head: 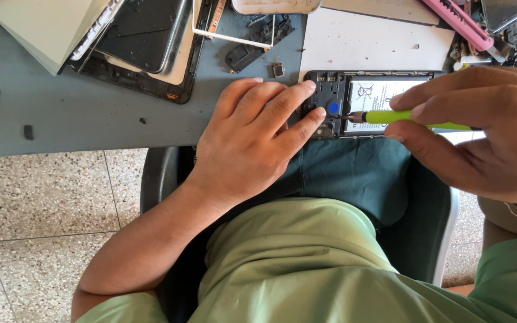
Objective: The person uses a green screwdriver to remove screws from the back of a disassembled smartphone placed on their lap. They then use a pink plastic pry tool to lift and separate a metal bracket from the phone's internal frame.
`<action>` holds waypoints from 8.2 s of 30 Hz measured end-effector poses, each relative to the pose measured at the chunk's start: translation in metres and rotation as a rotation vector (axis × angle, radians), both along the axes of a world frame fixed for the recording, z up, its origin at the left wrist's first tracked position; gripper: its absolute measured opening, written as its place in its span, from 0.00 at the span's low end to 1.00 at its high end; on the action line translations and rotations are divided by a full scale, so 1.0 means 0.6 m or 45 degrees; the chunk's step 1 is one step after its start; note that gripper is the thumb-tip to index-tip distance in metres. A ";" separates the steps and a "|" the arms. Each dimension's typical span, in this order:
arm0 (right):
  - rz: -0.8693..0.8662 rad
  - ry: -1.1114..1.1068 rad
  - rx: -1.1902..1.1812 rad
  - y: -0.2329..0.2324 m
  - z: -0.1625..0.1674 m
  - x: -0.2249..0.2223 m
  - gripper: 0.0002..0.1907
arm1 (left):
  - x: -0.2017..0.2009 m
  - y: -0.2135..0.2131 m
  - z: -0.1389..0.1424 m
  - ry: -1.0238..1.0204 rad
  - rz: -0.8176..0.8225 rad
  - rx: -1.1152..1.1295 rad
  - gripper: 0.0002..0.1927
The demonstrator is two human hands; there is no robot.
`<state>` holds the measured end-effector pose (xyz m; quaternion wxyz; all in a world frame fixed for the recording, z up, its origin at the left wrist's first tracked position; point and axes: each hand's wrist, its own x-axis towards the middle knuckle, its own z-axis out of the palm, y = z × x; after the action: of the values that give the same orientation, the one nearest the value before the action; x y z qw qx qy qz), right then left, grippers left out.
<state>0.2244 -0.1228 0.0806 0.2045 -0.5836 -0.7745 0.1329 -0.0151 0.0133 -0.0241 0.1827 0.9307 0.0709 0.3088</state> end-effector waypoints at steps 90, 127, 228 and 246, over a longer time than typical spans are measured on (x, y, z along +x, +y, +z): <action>-0.134 0.065 -0.129 -0.021 0.014 -0.033 0.17 | -0.005 -0.001 -0.002 0.080 -0.030 -0.035 0.17; -0.057 -0.002 -0.132 -0.002 0.022 -0.043 0.16 | -0.005 -0.001 -0.006 0.071 -0.025 -0.017 0.17; -0.012 0.107 -0.097 -0.078 -0.021 0.023 0.19 | 0.001 0.005 0.013 0.059 -0.025 0.003 0.18; -0.204 -0.042 -0.317 -0.082 -0.008 0.017 0.11 | 0.001 0.004 0.010 0.049 -0.018 0.003 0.18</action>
<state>0.2346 -0.1719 0.0759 0.1277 -0.6665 -0.7063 0.2014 -0.0142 0.0156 -0.0184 0.1825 0.9372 0.0673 0.2896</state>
